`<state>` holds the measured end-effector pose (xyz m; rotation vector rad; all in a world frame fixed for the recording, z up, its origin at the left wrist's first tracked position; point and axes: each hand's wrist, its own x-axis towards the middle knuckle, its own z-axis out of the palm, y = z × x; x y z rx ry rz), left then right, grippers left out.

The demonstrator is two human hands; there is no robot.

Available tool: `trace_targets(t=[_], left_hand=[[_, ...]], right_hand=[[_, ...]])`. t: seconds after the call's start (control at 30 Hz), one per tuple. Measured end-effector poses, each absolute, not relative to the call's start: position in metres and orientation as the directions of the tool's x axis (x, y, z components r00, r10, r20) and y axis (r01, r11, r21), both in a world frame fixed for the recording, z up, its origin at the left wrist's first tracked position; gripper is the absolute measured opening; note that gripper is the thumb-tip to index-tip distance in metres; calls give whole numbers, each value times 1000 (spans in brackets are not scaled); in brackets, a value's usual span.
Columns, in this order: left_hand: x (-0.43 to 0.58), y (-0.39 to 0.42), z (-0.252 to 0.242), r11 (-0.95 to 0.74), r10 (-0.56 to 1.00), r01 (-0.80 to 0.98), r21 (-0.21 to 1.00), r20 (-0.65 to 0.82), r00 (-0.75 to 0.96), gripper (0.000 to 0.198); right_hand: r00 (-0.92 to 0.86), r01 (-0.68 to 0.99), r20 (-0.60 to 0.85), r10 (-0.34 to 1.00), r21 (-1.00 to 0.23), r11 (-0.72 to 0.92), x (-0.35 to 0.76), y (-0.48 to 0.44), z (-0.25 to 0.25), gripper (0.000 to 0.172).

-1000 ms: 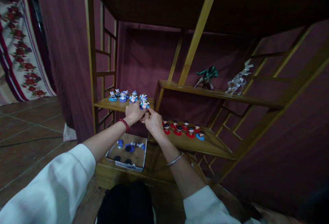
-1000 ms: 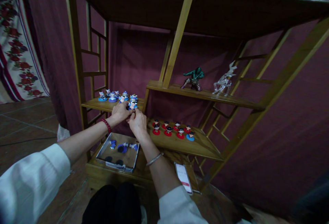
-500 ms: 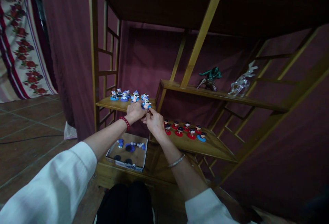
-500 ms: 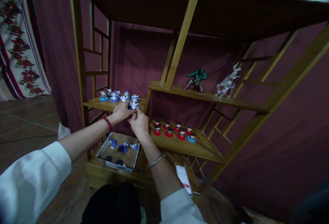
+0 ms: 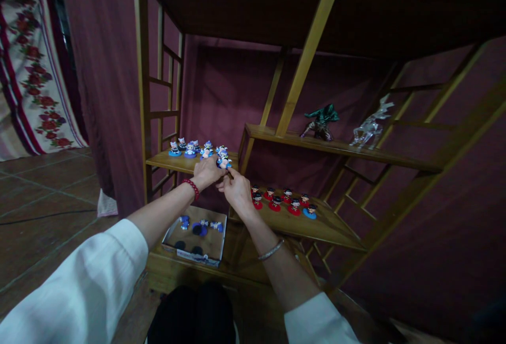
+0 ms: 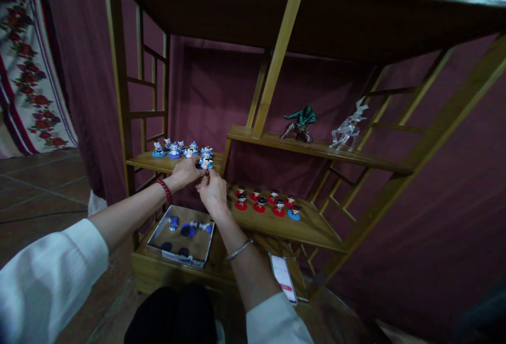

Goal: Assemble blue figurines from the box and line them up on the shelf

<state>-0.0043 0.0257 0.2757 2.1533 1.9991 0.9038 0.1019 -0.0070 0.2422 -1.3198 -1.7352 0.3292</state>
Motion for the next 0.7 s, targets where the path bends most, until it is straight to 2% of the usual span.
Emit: trace_targets(t=[0.7], left_hand=[[-6, 28, 269, -181, 910, 878, 444, 414, -21, 43]], right_hand=[[-26, 626, 501, 865, -666, 405, 104, -6, 241, 39]])
